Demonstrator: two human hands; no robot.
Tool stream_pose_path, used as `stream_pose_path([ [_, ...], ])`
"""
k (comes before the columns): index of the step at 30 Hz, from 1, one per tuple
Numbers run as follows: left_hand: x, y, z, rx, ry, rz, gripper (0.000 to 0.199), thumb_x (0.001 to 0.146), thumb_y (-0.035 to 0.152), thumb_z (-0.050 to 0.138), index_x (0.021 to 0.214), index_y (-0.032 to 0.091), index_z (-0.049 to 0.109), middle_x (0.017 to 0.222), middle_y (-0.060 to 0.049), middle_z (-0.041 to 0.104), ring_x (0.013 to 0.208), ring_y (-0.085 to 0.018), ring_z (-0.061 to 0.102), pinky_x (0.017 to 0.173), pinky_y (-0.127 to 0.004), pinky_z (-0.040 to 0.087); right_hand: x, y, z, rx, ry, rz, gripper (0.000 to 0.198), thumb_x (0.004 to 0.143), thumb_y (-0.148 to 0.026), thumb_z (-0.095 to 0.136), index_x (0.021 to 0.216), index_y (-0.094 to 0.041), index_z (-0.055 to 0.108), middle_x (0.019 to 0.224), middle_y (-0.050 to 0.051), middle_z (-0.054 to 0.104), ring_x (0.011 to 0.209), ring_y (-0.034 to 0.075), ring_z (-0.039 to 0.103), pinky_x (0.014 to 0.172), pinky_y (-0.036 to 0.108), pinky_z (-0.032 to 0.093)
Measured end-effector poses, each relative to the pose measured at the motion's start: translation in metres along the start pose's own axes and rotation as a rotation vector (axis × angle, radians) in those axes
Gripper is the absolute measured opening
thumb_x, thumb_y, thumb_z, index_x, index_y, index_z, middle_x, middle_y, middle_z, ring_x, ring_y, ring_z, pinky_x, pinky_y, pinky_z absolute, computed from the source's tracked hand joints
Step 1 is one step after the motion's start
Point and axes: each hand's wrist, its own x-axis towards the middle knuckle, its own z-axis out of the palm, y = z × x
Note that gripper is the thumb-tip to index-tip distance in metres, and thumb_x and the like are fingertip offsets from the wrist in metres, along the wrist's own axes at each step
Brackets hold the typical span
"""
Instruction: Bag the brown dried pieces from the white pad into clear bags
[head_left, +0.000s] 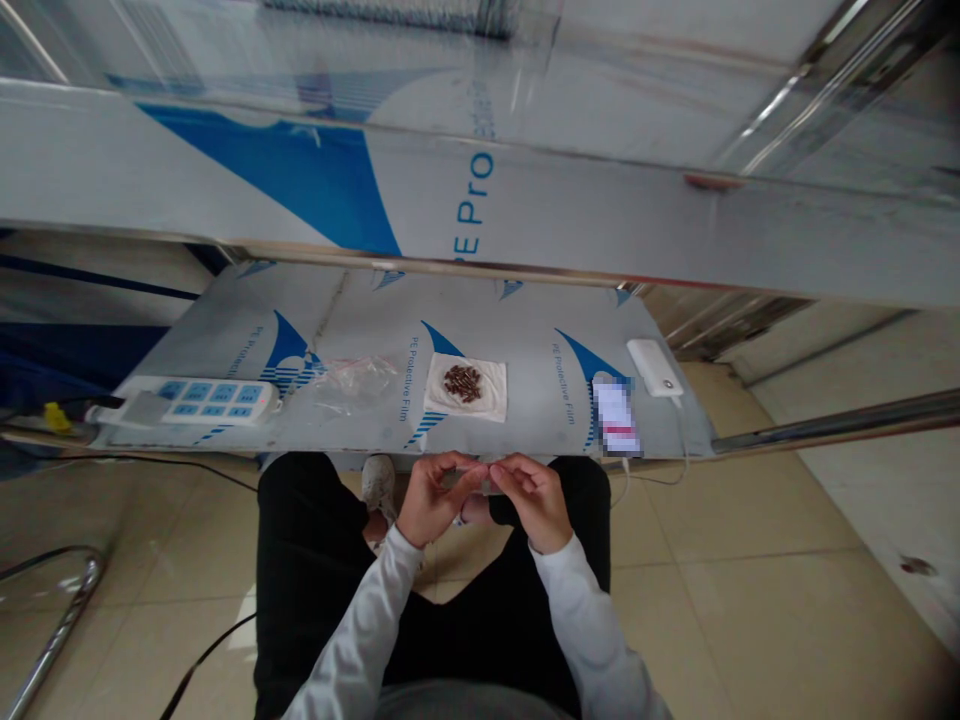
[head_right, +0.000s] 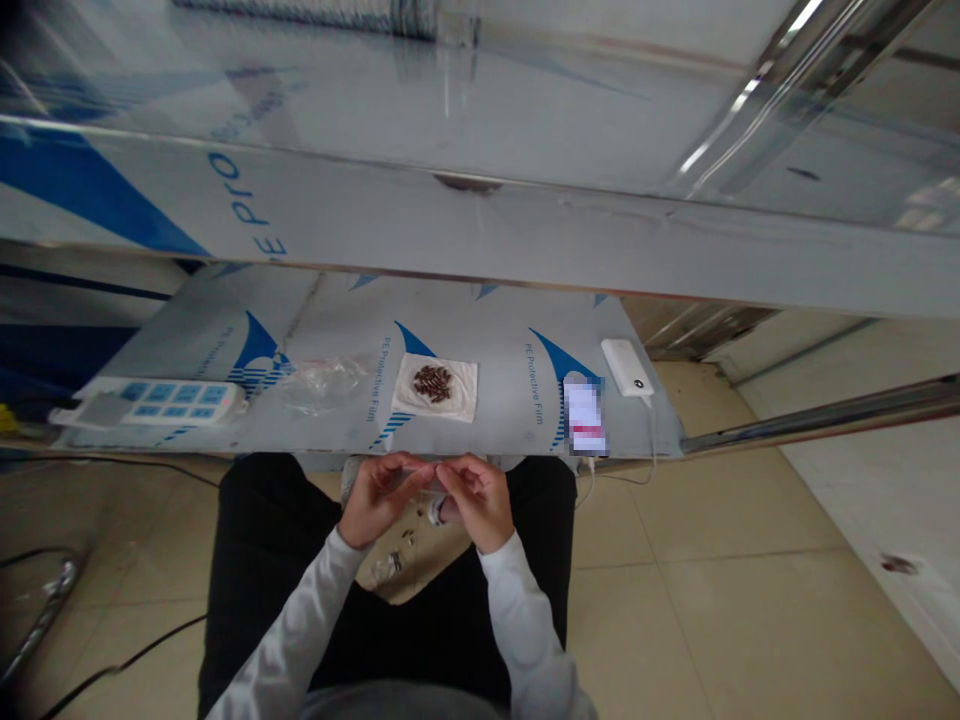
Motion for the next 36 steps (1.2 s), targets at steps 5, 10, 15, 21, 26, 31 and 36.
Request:
stream_pose_path([
  [5,0.002,-0.008,-0.005,0.117,-0.07,0.017,0.024,0.085,0.037,0.059,0.079,0.02,0.075,0.079,-0.006,0.075,0.074,-0.021,0.069,0.073,-0.03,0.052,0.003,0.006,-0.01,-0.244,-0.055,-0.055,0.021,0.082,-0.039,0.065,0.082,-0.019,0.07,0.079,0.006,0.072,0.073,0.021,0.067,0.07,0.032,0.054],
  [10,0.01,-0.019,-0.031,0.343,0.125,-0.045,0.044,0.091,0.046,0.044,0.074,0.018,0.074,0.073,-0.005,0.073,0.073,-0.021,0.068,0.075,-0.031,0.051,0.024,0.006,-0.031,-0.372,0.006,-0.086,0.028,0.081,-0.046,0.063,0.084,-0.019,0.07,0.075,0.006,0.072,0.065,0.019,0.067,0.064,0.029,0.054],
  [15,0.034,-0.033,-0.096,0.546,0.455,-0.215,0.043,0.09,0.048,0.04,0.103,0.016,0.066,0.087,-0.007,0.073,0.073,-0.018,0.069,0.073,-0.03,0.052,0.094,0.026,-0.08,-0.425,0.342,0.09,0.056,0.071,-0.062,0.061,0.1,-0.014,0.065,0.076,0.009,0.073,0.056,0.02,0.066,0.054,0.031,0.053],
  [21,0.079,-0.055,-0.151,0.762,0.735,-0.396,0.056,0.081,0.041,0.059,0.128,0.012,0.049,0.09,-0.01,0.073,0.076,-0.023,0.069,0.085,-0.038,0.048,0.139,0.052,-0.106,-0.654,0.616,0.042,0.057,0.069,-0.05,0.063,0.107,-0.007,0.059,0.101,0.021,0.065,0.094,0.034,0.062,0.085,0.051,0.046],
  [26,0.109,-0.068,-0.163,0.853,0.774,-0.44,0.051,0.073,0.038,0.069,0.12,0.018,0.058,0.084,-0.01,0.073,0.087,-0.03,0.067,0.079,-0.041,0.047,0.087,0.056,-0.09,-0.808,0.638,-0.242,0.05,0.077,-0.046,0.057,0.114,-0.012,0.057,0.112,0.018,0.059,0.103,0.031,0.055,0.086,0.05,0.046],
  [31,0.109,-0.07,-0.162,0.91,0.852,-0.321,0.029,0.081,0.033,0.061,0.107,0.022,0.068,0.087,-0.009,0.071,0.083,-0.026,0.064,0.074,-0.037,0.044,0.029,0.059,-0.057,-0.811,0.511,-0.371,0.037,0.085,-0.039,0.053,0.115,-0.017,0.057,0.11,0.013,0.061,0.096,0.026,0.059,0.081,0.043,0.051],
  [36,0.099,-0.06,-0.167,0.922,0.94,-0.153,0.029,0.085,0.035,0.057,0.106,0.02,0.071,0.088,-0.008,0.068,0.077,-0.019,0.059,0.071,-0.031,0.041,0.014,0.065,-0.035,-0.78,0.449,-0.353,0.035,0.087,-0.034,0.053,0.117,-0.017,0.056,0.112,0.014,0.061,0.099,0.027,0.059,0.08,0.044,0.052],
])
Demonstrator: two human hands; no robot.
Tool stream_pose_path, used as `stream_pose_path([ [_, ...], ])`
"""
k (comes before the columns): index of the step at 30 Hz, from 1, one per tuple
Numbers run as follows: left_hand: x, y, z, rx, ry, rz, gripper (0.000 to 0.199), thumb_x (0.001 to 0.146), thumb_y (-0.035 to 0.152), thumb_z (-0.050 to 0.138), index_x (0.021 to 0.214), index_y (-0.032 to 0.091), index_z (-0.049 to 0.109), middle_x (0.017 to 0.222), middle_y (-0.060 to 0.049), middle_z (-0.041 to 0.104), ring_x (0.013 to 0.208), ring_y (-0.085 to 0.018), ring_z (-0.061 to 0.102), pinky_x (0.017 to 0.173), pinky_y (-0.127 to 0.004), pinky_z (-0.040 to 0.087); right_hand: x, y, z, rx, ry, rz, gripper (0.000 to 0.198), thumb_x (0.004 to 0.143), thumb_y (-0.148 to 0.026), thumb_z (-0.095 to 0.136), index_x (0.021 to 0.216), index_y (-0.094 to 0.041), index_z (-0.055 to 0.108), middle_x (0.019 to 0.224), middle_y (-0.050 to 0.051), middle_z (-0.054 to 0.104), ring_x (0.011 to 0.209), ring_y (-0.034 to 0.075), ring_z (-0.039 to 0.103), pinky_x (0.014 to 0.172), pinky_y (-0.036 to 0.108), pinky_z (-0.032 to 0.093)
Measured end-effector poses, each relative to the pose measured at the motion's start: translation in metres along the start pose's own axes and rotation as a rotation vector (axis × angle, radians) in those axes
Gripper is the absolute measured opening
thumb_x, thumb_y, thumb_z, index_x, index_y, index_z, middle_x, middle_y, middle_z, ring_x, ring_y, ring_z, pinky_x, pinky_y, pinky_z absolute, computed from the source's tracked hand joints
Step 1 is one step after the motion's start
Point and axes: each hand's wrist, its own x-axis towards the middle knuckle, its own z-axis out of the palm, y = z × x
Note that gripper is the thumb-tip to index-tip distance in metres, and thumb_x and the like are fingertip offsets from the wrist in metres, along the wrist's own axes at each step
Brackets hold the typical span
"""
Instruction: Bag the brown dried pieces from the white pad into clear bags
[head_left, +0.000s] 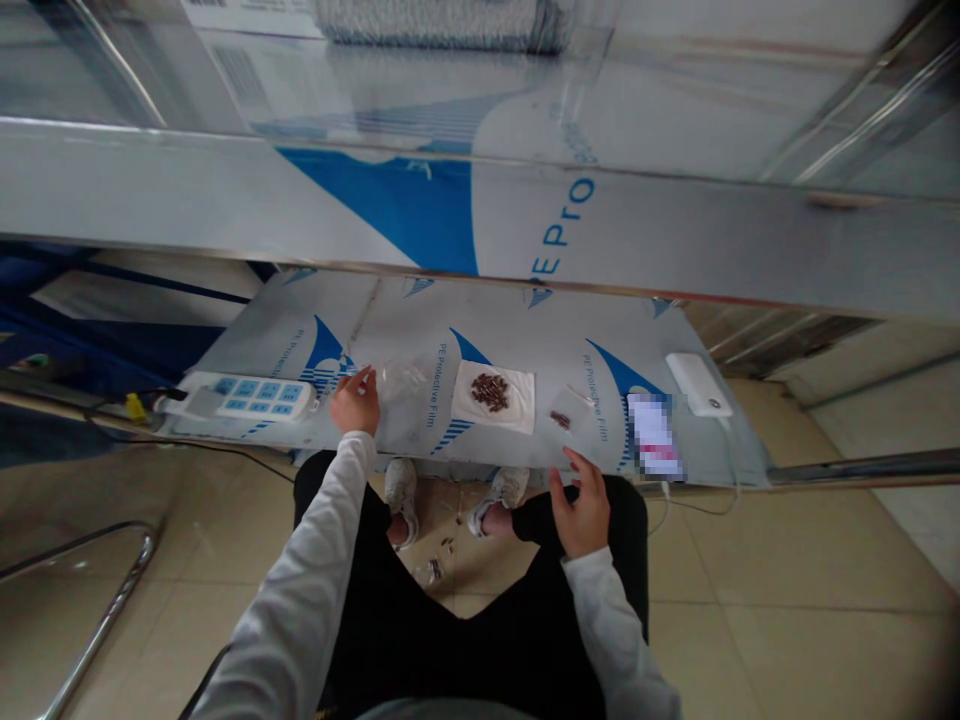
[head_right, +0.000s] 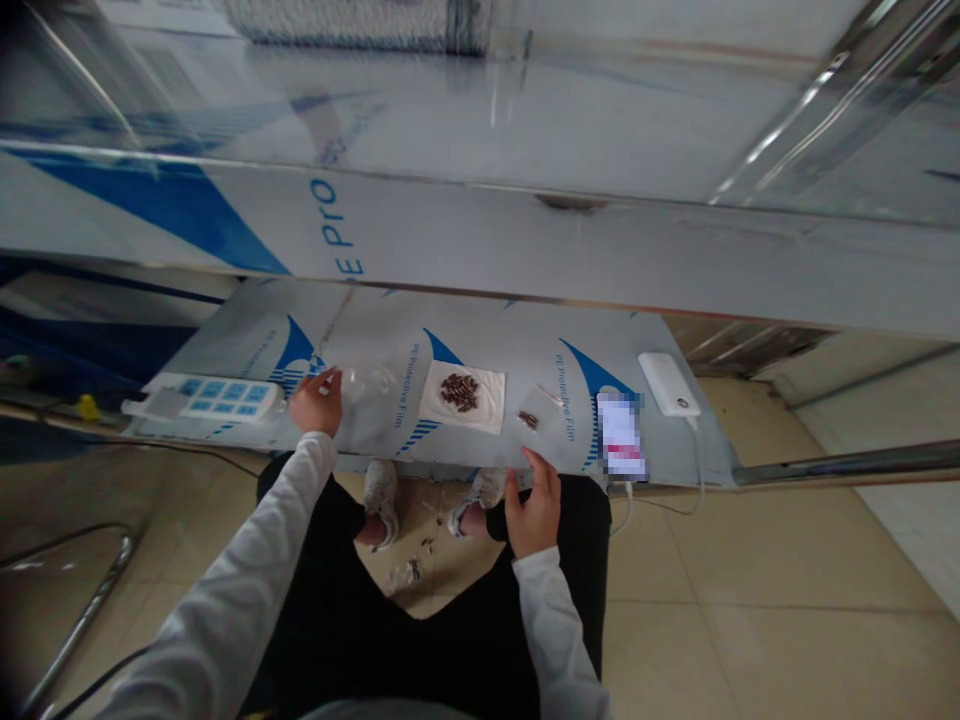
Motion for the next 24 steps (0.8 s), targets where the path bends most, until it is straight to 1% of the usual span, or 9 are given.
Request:
stream_pose_path([
  [3,-0.006,0.006,-0.013,-0.055,0.058,0.081,0.027,0.085,0.035,0.058,0.102,0.019,0.073,0.084,-0.006,0.065,0.069,-0.014,0.055,0.07,-0.028,0.041,0.003,-0.02,0.004,0.065,-0.016,-0.037,0.033,0.087,-0.031,0.053,0.117,-0.017,0.057,0.112,0.014,0.062,0.098,0.026,0.061,0.08,0.044,0.053],
  [7,-0.046,0.027,-0.037,-0.258,0.14,0.356,0.022,0.083,0.033,0.064,0.097,0.02,0.075,0.076,-0.002,0.06,0.052,-0.006,0.044,0.056,-0.022,0.039,0.026,-0.081,-0.002,0.253,-0.053,-0.122,0.023,0.09,-0.023,0.051,0.111,-0.019,0.06,0.107,0.011,0.066,0.096,0.022,0.063,0.079,0.037,0.054],
  [10,-0.084,0.045,-0.056,-0.37,0.066,0.501,0.019,0.084,0.027,0.064,0.099,0.022,0.074,0.076,0.0,0.059,0.053,-0.005,0.046,0.053,-0.019,0.038,0.057,-0.131,-0.01,0.354,-0.101,-0.265,0.024,0.09,-0.019,0.052,0.112,-0.021,0.061,0.112,0.009,0.065,0.107,0.02,0.06,0.091,0.036,0.05],
  [12,-0.104,0.056,-0.069,-0.427,-0.016,0.563,0.019,0.084,0.023,0.063,0.101,0.023,0.073,0.077,0.0,0.058,0.058,-0.006,0.05,0.055,-0.019,0.04,0.079,-0.152,-0.013,0.341,-0.239,-0.398,0.024,0.087,-0.017,0.056,0.109,-0.021,0.063,0.112,0.008,0.067,0.108,0.019,0.06,0.095,0.036,0.048],
  [14,-0.116,0.067,-0.079,-0.473,-0.084,0.588,0.018,0.085,0.021,0.061,0.1,0.024,0.072,0.078,-0.001,0.058,0.063,-0.008,0.054,0.058,-0.019,0.043,0.095,-0.16,-0.015,0.277,-0.458,-0.476,0.02,0.083,-0.013,0.061,0.101,-0.021,0.066,0.101,0.005,0.071,0.096,0.018,0.065,0.088,0.033,0.051],
  [16,-0.124,0.076,-0.087,-0.491,-0.142,0.549,0.017,0.086,0.023,0.061,0.099,0.024,0.071,0.08,-0.001,0.058,0.062,-0.008,0.054,0.06,-0.02,0.044,0.1,-0.159,-0.016,0.229,-0.642,-0.455,0.016,0.08,-0.011,0.064,0.092,-0.021,0.068,0.087,0.002,0.074,0.078,0.016,0.068,0.075,0.027,0.053],
  [17,-0.128,0.08,-0.09,-0.5,-0.166,0.491,0.016,0.085,0.025,0.061,0.1,0.022,0.069,0.081,0.0,0.058,0.06,-0.007,0.054,0.058,-0.02,0.045,0.098,-0.156,-0.016,0.228,-0.687,-0.412,0.015,0.079,-0.01,0.064,0.09,-0.02,0.067,0.083,0.001,0.074,0.07,0.014,0.068,0.069,0.025,0.053],
  [21,-0.149,0.088,-0.097,-0.6,-0.313,0.161,0.02,0.083,0.034,0.063,0.095,0.019,0.057,0.07,0.003,0.057,0.046,-0.007,0.05,0.046,-0.019,0.04,0.068,-0.145,-0.018,0.326,-0.598,-0.206,0.016,0.076,-0.009,0.063,0.088,-0.019,0.061,0.077,0.0,0.071,0.062,0.012,0.066,0.06,0.02,0.05],
  [24,-0.165,0.082,-0.096,-0.565,-0.535,0.145,0.016,0.086,0.037,0.057,0.085,0.021,0.055,0.063,0.003,0.061,0.049,-0.01,0.057,0.046,-0.02,0.042,0.041,-0.132,-0.018,0.362,-0.542,-0.145,0.013,0.078,-0.009,0.058,0.085,-0.02,0.059,0.075,-0.001,0.069,0.061,0.012,0.066,0.06,0.021,0.051],
])
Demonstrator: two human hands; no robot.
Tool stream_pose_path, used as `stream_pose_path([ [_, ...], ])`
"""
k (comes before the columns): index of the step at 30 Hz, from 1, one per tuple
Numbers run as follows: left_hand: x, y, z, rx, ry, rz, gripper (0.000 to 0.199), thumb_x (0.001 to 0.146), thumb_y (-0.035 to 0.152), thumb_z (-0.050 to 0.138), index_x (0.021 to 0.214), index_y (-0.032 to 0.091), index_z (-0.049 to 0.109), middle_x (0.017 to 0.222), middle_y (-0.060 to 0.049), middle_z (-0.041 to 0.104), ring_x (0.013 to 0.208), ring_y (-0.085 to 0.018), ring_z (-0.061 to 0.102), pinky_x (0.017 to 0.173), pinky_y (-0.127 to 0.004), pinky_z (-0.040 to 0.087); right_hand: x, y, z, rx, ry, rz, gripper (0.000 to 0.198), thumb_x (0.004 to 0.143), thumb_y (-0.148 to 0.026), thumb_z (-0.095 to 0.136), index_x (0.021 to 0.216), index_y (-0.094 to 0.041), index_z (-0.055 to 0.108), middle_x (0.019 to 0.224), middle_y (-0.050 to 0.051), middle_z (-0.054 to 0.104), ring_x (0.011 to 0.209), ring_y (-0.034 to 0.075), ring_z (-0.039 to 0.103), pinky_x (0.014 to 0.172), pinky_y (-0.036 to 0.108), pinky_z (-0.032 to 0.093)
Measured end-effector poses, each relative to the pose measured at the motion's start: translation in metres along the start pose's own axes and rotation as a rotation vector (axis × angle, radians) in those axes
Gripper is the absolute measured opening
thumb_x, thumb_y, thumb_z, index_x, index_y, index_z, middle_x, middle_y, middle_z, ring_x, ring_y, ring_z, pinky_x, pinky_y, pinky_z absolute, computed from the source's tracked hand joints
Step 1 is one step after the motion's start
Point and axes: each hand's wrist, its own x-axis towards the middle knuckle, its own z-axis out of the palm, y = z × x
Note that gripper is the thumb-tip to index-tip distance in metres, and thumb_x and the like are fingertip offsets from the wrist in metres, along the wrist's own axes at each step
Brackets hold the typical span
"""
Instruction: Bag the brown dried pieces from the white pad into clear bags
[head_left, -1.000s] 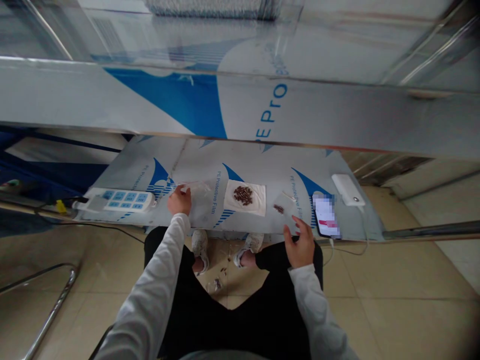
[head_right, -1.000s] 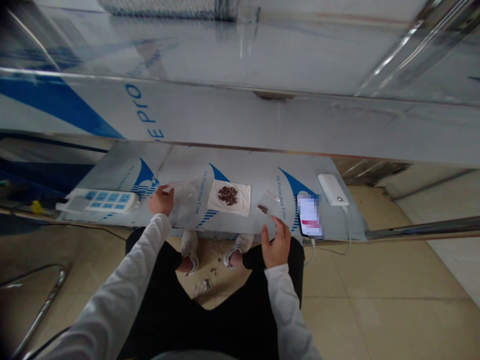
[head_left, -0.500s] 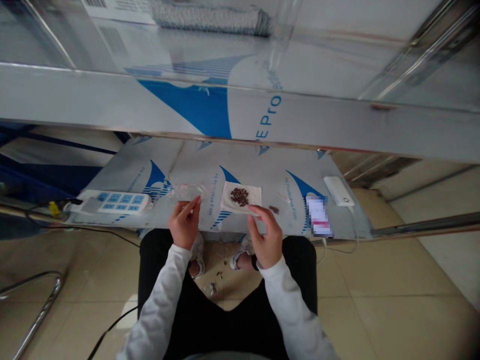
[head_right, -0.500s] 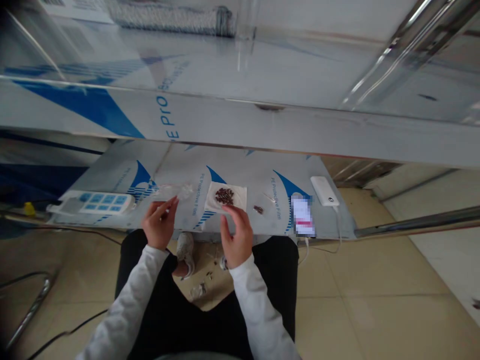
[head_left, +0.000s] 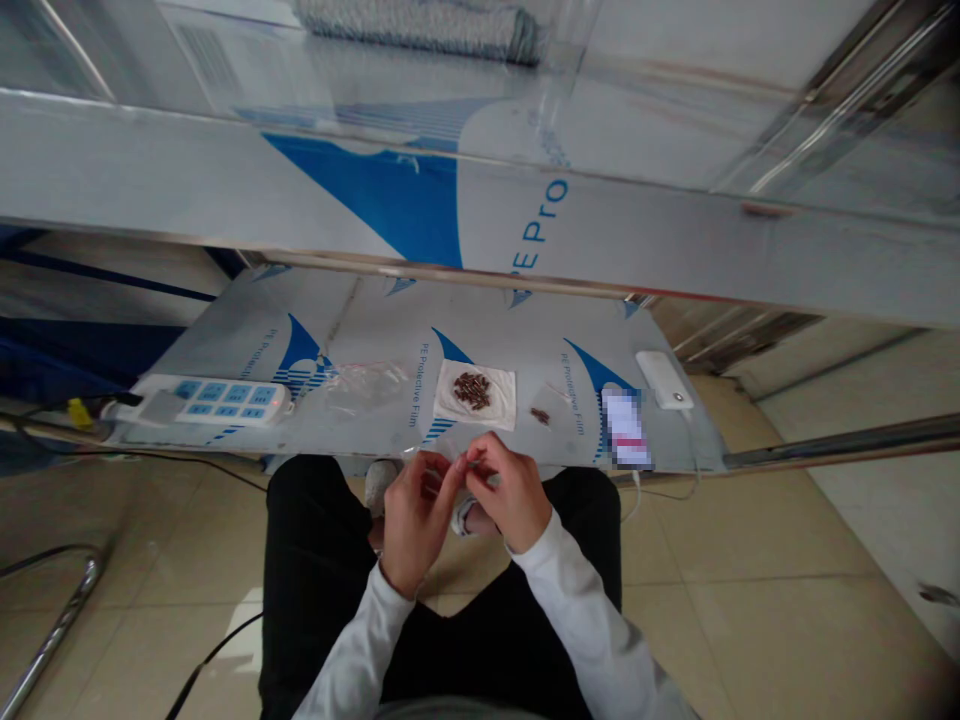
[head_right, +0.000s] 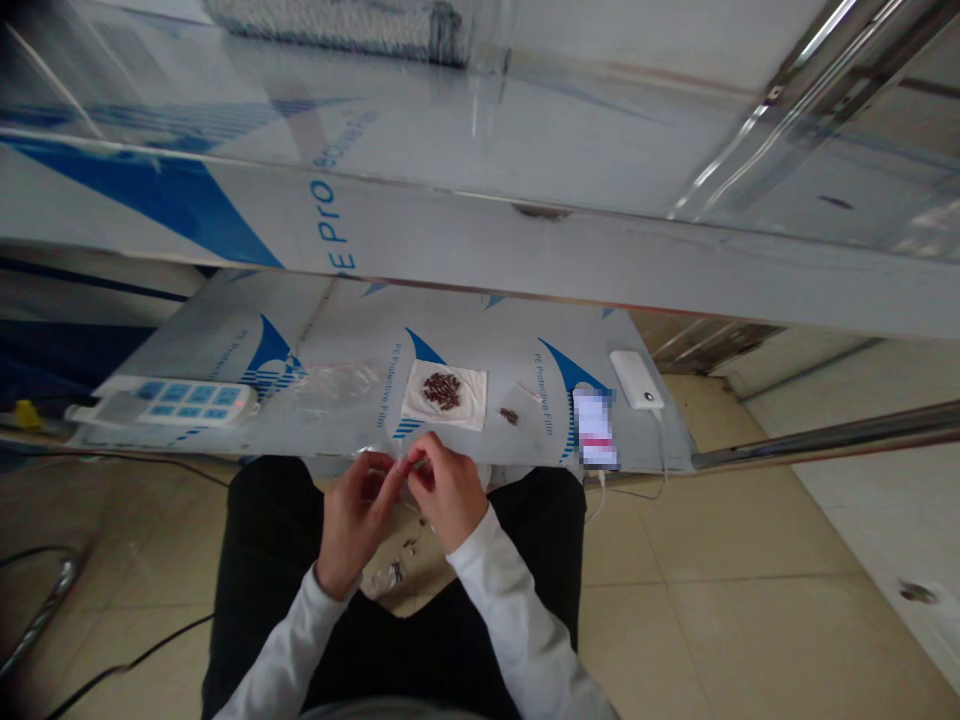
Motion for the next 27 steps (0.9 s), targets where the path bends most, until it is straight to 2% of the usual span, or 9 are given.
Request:
stream_pose_path([
  [2,-0.008,-0.006,0.002,0.087,-0.095,0.022,0.014,0.089,0.035,0.053,0.084,0.023,0.057,0.069,0.0,0.065,0.052,-0.012,0.061,0.049,-0.022,0.045,-0.012,0.01,0.004,-0.025,0.018,-0.022,0.015,0.08,-0.008,0.053,0.081,-0.02,0.062,0.077,0.0,0.069,0.067,0.014,0.066,0.065,0.023,0.052],
  [7,-0.017,-0.007,0.002,0.468,-0.149,0.191,0.017,0.086,0.029,0.052,0.07,0.024,0.056,0.062,-0.001,0.063,0.049,-0.016,0.059,0.048,-0.028,0.043,-0.024,0.03,0.009,-0.243,-0.013,-0.047,0.033,0.075,0.002,0.049,0.082,-0.021,0.071,0.086,0.006,0.068,0.079,0.018,0.066,0.073,0.029,0.054],
  [10,-0.013,0.002,-0.003,0.493,-0.195,0.33,0.006,0.08,0.03,0.06,0.078,0.024,0.059,0.075,-0.005,0.066,0.072,-0.023,0.065,0.066,-0.036,0.05,-0.025,0.031,0.007,-0.235,-0.046,0.005,0.029,0.072,0.003,0.055,0.083,-0.018,0.071,0.08,0.005,0.066,0.069,0.017,0.064,0.065,0.027,0.053],
  [13,-0.001,0.004,-0.008,0.396,-0.284,0.475,0.064,0.065,0.04,0.074,0.121,0.02,0.05,0.121,-0.015,0.059,0.116,-0.034,0.053,0.096,-0.05,0.043,-0.022,0.026,0.002,-0.124,-0.063,0.052,0.019,0.07,-0.002,0.064,0.081,-0.017,0.07,0.075,0.002,0.064,0.057,0.013,0.06,0.058,0.023,0.051],
  [15,0.006,-0.001,-0.007,0.352,-0.353,0.514,0.082,0.06,0.036,0.077,0.132,0.019,0.04,0.13,-0.016,0.054,0.122,-0.034,0.049,0.101,-0.052,0.04,-0.019,0.022,0.0,-0.07,-0.077,0.061,0.016,0.069,-0.005,0.067,0.078,-0.018,0.069,0.073,0.001,0.065,0.056,0.012,0.059,0.056,0.022,0.05],
  [19,0.013,-0.014,0.002,0.306,-0.308,0.413,0.049,0.063,0.012,0.068,0.109,0.022,0.051,0.099,-0.008,0.064,0.095,-0.026,0.062,0.083,-0.041,0.051,-0.015,0.013,0.001,-0.039,-0.114,0.045,0.017,0.067,-0.002,0.066,0.073,-0.018,0.067,0.068,-0.001,0.065,0.056,0.011,0.058,0.056,0.021,0.047],
  [22,0.01,-0.021,0.008,0.272,-0.219,0.307,0.037,0.063,0.01,0.065,0.095,0.023,0.051,0.088,-0.005,0.063,0.084,-0.024,0.063,0.073,-0.037,0.053,-0.01,0.014,0.002,-0.016,-0.14,0.031,0.014,0.068,-0.005,0.067,0.071,-0.019,0.067,0.067,-0.002,0.065,0.057,0.011,0.059,0.057,0.021,0.048],
  [24,0.007,-0.025,0.009,0.248,-0.153,0.225,0.031,0.066,0.013,0.065,0.09,0.024,0.049,0.083,-0.003,0.063,0.079,-0.023,0.064,0.069,-0.034,0.052,0.001,0.027,-0.002,0.007,-0.131,0.01,0.008,0.071,-0.012,0.069,0.074,-0.019,0.066,0.072,0.0,0.067,0.063,0.012,0.062,0.062,0.022,0.05],
  [27,0.001,-0.032,0.008,0.21,-0.092,0.106,0.025,0.073,0.026,0.067,0.088,0.025,0.047,0.076,0.001,0.062,0.069,-0.019,0.064,0.064,-0.03,0.051,0.033,0.066,-0.007,-0.143,0.022,0.08,0.005,0.08,-0.018,0.062,0.083,-0.017,0.065,0.082,0.003,0.068,0.068,0.013,0.062,0.067,0.024,0.051],
])
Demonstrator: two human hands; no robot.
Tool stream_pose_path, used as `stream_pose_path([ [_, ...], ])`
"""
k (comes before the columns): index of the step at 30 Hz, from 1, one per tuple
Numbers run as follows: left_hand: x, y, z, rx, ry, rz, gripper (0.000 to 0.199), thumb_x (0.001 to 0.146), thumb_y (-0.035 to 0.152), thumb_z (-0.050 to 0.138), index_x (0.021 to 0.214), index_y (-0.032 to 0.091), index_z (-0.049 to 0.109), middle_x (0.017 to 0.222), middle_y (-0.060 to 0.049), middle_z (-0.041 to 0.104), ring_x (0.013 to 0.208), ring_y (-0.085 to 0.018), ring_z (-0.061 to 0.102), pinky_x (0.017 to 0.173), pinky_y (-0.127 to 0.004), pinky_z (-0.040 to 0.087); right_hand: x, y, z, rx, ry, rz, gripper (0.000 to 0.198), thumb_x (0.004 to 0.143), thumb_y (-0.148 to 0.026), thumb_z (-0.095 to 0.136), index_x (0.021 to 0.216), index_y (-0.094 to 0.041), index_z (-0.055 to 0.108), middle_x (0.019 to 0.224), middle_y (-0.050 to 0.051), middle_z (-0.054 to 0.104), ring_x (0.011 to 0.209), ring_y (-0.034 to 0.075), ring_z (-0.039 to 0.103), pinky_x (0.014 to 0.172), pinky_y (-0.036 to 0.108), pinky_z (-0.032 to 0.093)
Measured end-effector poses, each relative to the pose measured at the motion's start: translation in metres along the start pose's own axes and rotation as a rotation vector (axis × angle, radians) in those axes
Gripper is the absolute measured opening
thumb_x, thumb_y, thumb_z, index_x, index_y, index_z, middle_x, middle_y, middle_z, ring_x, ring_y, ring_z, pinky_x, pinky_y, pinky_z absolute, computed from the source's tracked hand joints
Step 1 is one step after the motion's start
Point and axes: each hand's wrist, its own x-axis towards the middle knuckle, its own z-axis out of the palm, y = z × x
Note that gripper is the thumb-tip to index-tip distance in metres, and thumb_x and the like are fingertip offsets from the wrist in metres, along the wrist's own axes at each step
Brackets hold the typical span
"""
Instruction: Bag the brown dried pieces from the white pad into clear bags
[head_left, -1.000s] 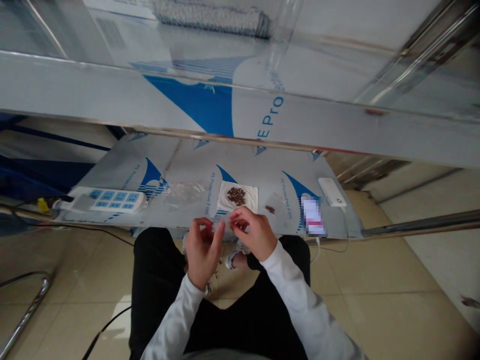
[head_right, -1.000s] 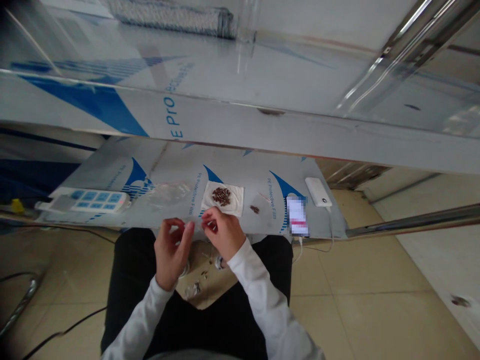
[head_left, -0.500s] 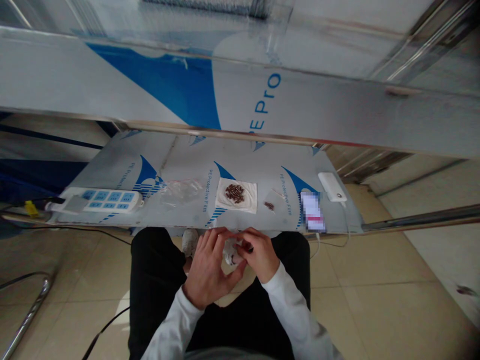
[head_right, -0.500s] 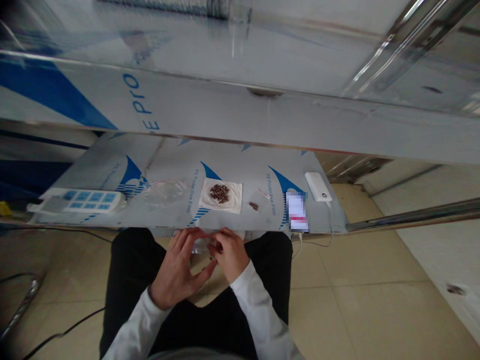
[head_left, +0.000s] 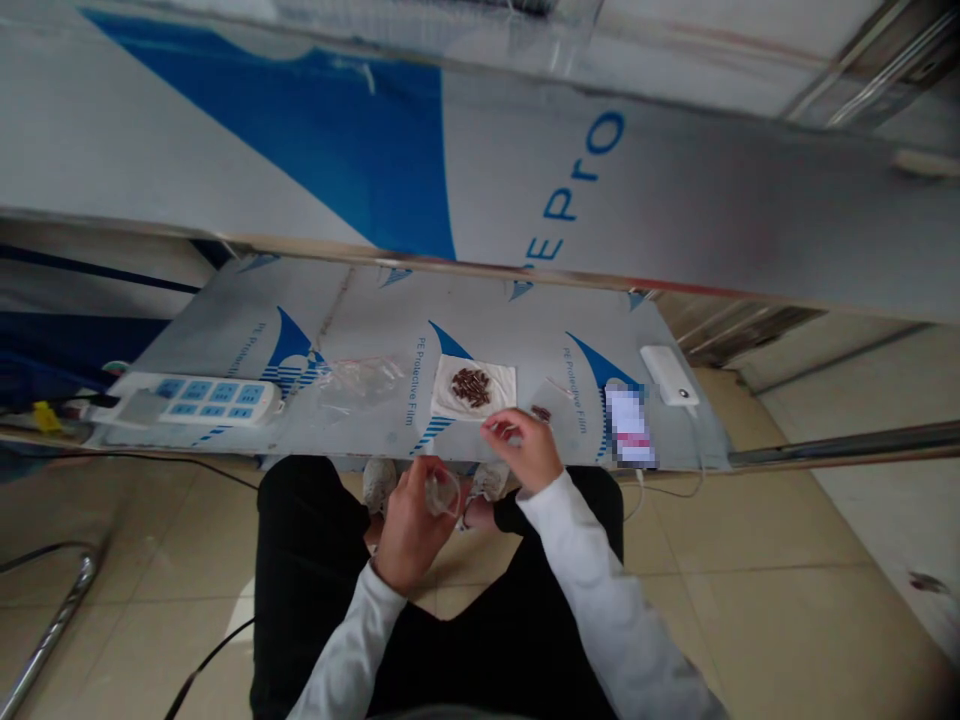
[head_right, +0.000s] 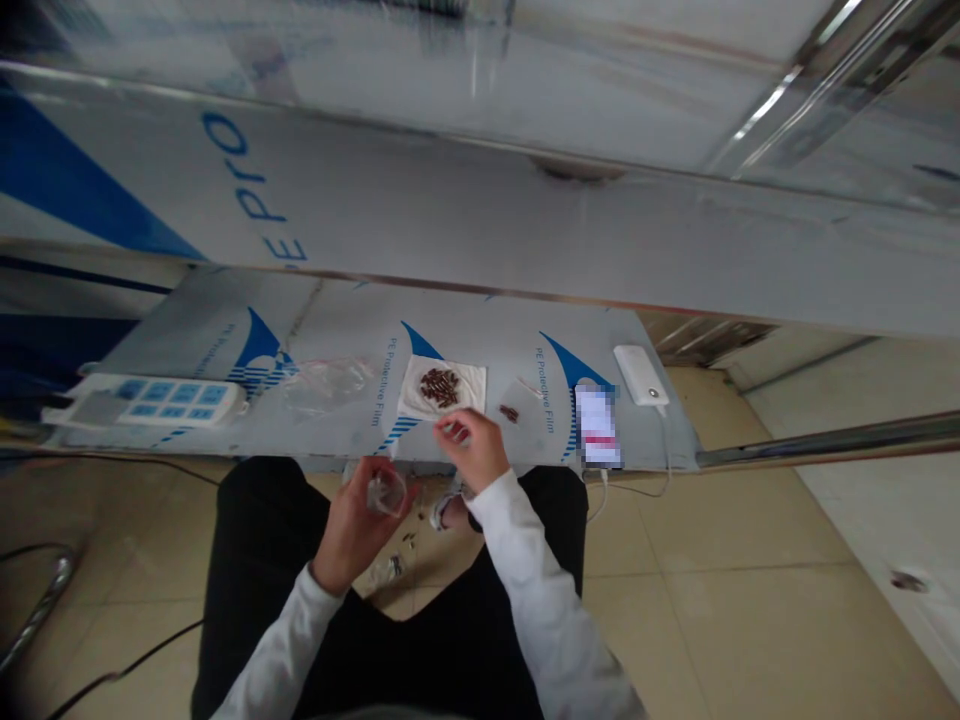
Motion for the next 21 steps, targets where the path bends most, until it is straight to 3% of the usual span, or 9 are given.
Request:
stream_pose_path([
  [2,-0.004,-0.003,0.0,-0.041,0.002,-0.053,0.028,0.075,0.033,0.067,0.092,0.025,0.046,0.074,0.002,0.062,0.065,-0.017,0.064,0.062,-0.028,0.05,0.029,0.028,0.005,-0.173,0.045,0.08,0.011,0.077,-0.011,0.061,0.087,-0.015,0.065,0.085,0.005,0.067,0.066,0.013,0.061,0.069,0.027,0.052],
  [7,-0.01,-0.008,0.0,-0.104,0.014,-0.071,0.033,0.078,0.035,0.064,0.103,0.024,0.046,0.077,0.002,0.061,0.068,-0.016,0.064,0.066,-0.028,0.05,0.075,0.066,0.031,-0.286,-0.059,0.05,0.021,0.063,-0.003,0.069,0.079,-0.017,0.067,0.086,0.004,0.065,0.08,0.017,0.062,0.081,0.031,0.05],
  [13,-0.007,-0.013,0.002,-0.134,0.005,-0.116,0.03,0.078,0.034,0.063,0.102,0.023,0.048,0.079,0.0,0.062,0.07,-0.016,0.065,0.067,-0.029,0.051,0.077,0.072,0.047,-0.396,-0.133,0.054,0.02,0.072,-0.001,0.061,0.081,-0.017,0.07,0.093,0.007,0.067,0.092,0.02,0.062,0.09,0.031,0.047],
  [21,0.001,-0.014,0.002,-0.141,0.024,-0.145,0.03,0.077,0.036,0.064,0.1,0.023,0.048,0.078,0.0,0.064,0.066,-0.016,0.065,0.064,-0.029,0.049,0.075,0.076,0.055,-0.501,-0.08,0.149,0.025,0.077,-0.003,0.055,0.09,-0.017,0.071,0.099,0.011,0.069,0.093,0.021,0.062,0.087,0.031,0.047],
])
